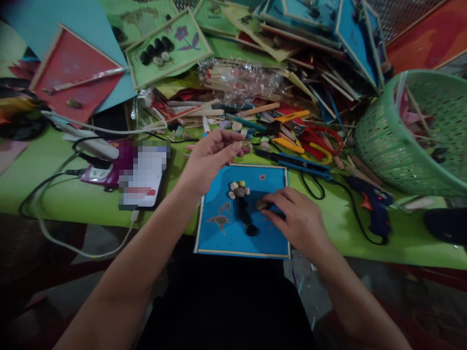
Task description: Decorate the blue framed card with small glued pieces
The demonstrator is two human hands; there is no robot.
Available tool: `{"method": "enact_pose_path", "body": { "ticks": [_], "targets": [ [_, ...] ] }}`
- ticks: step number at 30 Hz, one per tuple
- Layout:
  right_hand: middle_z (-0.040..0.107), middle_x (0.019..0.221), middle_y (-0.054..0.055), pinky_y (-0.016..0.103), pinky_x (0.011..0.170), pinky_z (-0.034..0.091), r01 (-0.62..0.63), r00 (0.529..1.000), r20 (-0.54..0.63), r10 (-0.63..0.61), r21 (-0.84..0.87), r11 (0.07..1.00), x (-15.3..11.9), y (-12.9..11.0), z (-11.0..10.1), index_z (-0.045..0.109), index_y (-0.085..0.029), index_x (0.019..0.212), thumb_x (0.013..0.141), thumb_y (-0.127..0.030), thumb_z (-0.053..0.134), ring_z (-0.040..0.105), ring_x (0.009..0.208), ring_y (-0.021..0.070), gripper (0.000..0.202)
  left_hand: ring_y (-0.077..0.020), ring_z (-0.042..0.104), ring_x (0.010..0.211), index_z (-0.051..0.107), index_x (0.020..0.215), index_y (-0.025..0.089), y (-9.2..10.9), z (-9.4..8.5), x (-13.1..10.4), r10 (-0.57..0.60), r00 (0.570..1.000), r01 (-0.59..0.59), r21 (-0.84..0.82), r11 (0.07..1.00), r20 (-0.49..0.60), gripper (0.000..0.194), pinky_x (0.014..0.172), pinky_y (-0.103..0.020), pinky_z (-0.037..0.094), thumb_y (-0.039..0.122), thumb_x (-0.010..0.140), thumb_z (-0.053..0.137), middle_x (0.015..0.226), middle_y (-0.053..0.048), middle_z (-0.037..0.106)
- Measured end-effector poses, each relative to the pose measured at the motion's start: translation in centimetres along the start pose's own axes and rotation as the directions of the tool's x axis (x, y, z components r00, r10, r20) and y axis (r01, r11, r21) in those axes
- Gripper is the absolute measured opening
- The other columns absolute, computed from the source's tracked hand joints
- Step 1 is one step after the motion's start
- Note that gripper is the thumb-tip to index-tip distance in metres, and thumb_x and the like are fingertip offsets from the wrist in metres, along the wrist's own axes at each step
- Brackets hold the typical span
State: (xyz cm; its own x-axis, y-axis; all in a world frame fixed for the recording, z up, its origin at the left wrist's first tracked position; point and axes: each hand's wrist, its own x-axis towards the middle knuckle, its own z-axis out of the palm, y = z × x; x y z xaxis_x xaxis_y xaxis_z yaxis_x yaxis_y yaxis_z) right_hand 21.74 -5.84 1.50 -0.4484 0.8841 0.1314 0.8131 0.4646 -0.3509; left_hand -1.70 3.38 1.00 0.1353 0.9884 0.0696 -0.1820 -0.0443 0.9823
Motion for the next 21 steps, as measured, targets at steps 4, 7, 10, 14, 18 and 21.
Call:
{"method": "enact_pose_path", "body": {
  "ticks": [4,7,10,14,18,21],
  "targets": [
    [0.075,0.106,0.008,0.039,0.080,0.056,-0.008,0.995,-0.102,0.003,-0.052,0.999,0.4,0.6,-2.0,0.073,-0.026,0.115,0.100,-0.043,0.060,0.072,0.095,0.0264,0.026,-0.0151,0.069,0.075,0.072,0.095,0.023,0.4,-0.2,-0.1,-0.010,0.985,-0.008,-0.106,0.994,-0.171,0.030,0.062,-0.024,0.052,0.051,0.088,0.077,0.077,-0.002,0.068],
    [0.076,0.104,0.008,0.043,0.083,0.055,-0.055,0.973,-0.227,0.032,-0.094,0.994,1.5,0.9,-4.3,0.075,-0.028,0.109,0.100,-0.039,0.061,0.072,0.095,0.0281,0.020,-0.0117,0.060,0.063,0.072,0.088,0.023,0.8,-0.4,0.0,0.002,0.946,-0.074,-0.208,0.975,-0.325,0.034,0.055,-0.023,0.047,0.057,0.090,0.072,0.071,-0.001,0.063],
    [0.076,0.099,0.010,0.044,0.083,0.054,-0.031,0.956,-0.293,-0.007,-0.124,0.992,3.7,1.5,-6.2,0.076,-0.026,0.103,0.100,-0.035,0.060,0.071,0.094,0.0298,0.019,-0.0092,0.051,0.056,0.067,0.077,0.021,0.8,-0.8,0.2,0.038,0.892,-0.179,-0.274,0.945,-0.451,0.041,0.049,-0.021,0.040,0.060,0.090,0.070,0.065,0.001,0.056],
    [0.076,0.100,0.009,0.039,0.078,0.052,-0.006,0.963,-0.269,-0.035,-0.150,0.989,8.0,2.6,-7.4,0.076,-0.022,0.102,0.099,-0.036,0.058,0.071,0.091,0.0270,0.023,-0.0078,0.039,0.052,0.057,0.068,0.020,0.5,-1.3,0.3,0.093,0.852,-0.289,-0.315,0.904,-0.515,0.046,0.047,-0.020,0.033,0.058,0.089,0.072,0.061,0.003,0.048],
    [0.078,0.103,0.007,0.036,0.079,0.049,-0.036,0.988,-0.151,0.012,-0.162,0.986,12.3,3.2,-7.4,0.078,-0.022,0.097,0.094,-0.033,0.058,0.072,0.092,0.0253,0.023,-0.0082,0.037,0.052,0.055,0.068,0.020,0.2,-1.3,0.2,0.071,0.855,-0.273,-0.329,0.904,-0.514,0.044,0.048,-0.021,0.031,0.054,0.089,0.073,0.062,0.003,0.047],
    [0.080,0.104,0.005,0.035,0.078,0.047,-0.068,0.998,-0.030,0.063,-0.220,0.973,14.7,3.5,-6.7,0.080,-0.024,0.093,0.090,-0.031,0.060,0.072,0.096,0.0257,0.021,-0.0079,0.039,0.054,0.056,0.072,0.020,0.4,-1.2,0.0,0.040,0.846,-0.251,-0.332,0.909,-0.531,0.035,0.050,-0.021,0.033,0.044,0.090,0.075,0.066,0.004,0.049]
  ]
}}
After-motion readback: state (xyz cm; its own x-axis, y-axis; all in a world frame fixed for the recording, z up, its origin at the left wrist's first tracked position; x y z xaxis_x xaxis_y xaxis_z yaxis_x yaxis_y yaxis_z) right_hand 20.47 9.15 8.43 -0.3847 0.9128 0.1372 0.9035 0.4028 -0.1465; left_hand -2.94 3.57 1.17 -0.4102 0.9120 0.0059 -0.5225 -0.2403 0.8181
